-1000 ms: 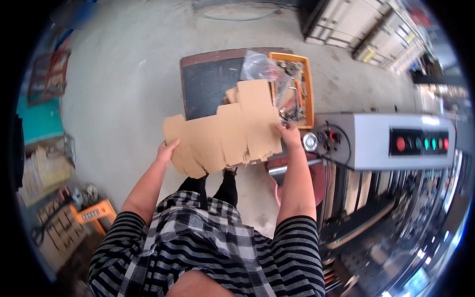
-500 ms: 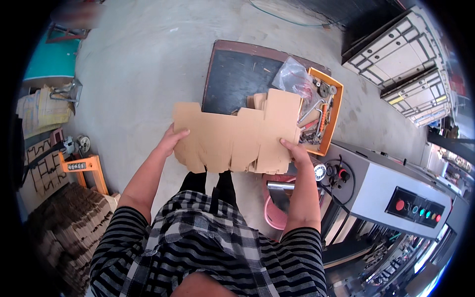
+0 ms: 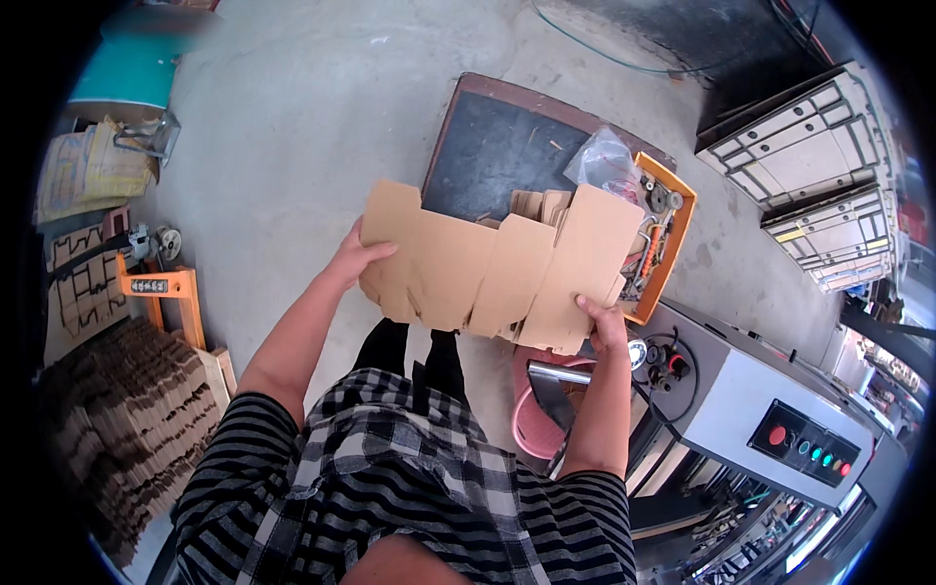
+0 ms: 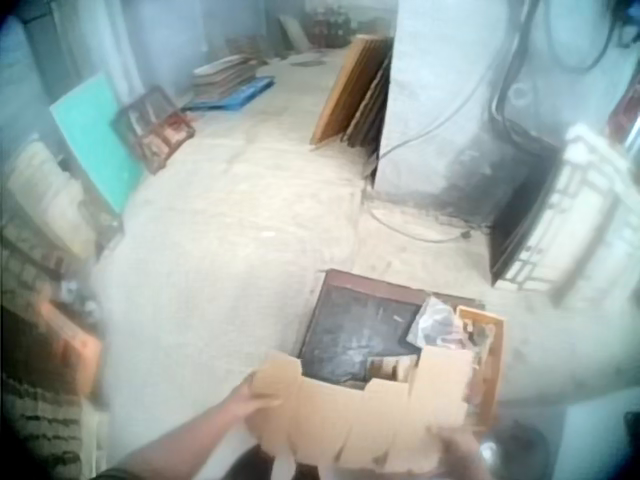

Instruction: The person operates a manual pallet jack to transport a large stack of cardboard sheets within a warehouse. They maneuver the jack through aisles, lift the load, and position it near a machine. The person then manually picks up individual cardboard sheets and feeds them into the machine's conveyor system.

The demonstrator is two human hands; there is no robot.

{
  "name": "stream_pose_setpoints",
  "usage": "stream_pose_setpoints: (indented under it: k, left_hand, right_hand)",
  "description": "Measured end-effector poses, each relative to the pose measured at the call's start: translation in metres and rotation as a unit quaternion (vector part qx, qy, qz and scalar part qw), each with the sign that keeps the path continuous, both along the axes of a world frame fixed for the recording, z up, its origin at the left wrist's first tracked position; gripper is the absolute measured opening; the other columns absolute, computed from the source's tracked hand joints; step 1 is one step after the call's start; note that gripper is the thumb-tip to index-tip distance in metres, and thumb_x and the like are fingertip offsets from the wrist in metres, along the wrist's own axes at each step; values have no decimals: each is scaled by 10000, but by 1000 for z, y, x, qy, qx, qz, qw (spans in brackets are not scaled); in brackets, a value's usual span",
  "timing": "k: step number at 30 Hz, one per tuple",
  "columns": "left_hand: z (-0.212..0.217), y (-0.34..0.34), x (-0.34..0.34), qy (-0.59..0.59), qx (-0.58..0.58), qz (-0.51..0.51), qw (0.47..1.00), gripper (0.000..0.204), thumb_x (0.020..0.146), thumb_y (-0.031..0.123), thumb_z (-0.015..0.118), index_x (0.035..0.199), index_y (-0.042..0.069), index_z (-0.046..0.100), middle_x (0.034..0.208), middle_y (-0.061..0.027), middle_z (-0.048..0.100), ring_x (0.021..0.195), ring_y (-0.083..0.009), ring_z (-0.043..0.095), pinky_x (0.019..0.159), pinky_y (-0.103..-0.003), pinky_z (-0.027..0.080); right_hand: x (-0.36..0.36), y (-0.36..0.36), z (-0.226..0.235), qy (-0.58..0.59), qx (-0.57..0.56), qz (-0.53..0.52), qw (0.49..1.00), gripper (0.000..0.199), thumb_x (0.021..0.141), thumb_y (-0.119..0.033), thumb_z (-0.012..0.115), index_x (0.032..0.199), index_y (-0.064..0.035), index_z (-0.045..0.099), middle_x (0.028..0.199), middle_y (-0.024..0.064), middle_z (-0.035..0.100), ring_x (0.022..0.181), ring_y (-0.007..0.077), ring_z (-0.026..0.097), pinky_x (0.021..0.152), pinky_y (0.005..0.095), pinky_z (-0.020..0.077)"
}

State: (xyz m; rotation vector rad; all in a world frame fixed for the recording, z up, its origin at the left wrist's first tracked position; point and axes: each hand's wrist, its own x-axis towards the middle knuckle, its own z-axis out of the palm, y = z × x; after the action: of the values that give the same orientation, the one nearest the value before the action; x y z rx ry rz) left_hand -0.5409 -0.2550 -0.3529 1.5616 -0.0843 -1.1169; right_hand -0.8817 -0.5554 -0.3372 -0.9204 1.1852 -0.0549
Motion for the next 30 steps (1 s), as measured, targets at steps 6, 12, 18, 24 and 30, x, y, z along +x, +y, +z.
stream_pose_setpoints:
  k: [6,12,18,24,30]
  left_hand:
    - [41,16,-4,-65,-13,12,998,903,631,42,778,1394,60,296,1301,-89,467,1235,-224,432,1017,-365,382]
    - [93,37,10,-229,-55,-119,965,953,599,48,813,1396,117,297,1328,-95,456,1262,-240,418,1053,-376,352]
    - [75,42,7,-315,62,-232,918,1015,595,74,821,1423,120,235,1400,-116,395,1306,-272,377,1094,-392,314]
    - [89,38,5,-385,70,-269,880,1075,573,92,822,1441,131,189,1412,-125,377,1306,-304,362,1098,-405,305]
    - [73,44,3,-486,77,-285,823,1081,566,159,846,1435,128,203,1403,-137,379,1271,-345,386,1061,-426,342]
  right_hand:
    - [-13,21,15,-104,-77,-37,991,691,584,-135,811,1196,-24,511,1050,64,614,968,220,601,855,357,503]
    - [-62,10,26,-129,-126,81,980,598,625,-127,788,1162,-23,547,1060,71,623,974,197,595,855,341,495]
    - [-29,6,30,-134,-23,-57,989,977,536,-181,893,1365,-64,389,1305,98,497,1178,202,483,1019,344,385]
    - [-56,-11,35,-36,-324,290,900,970,612,-76,809,1425,-98,279,1180,79,566,1052,179,551,897,333,478]
    - [-35,-8,46,0,-387,319,865,1068,533,-176,853,1420,-46,271,1329,137,463,1189,252,491,1006,321,398]
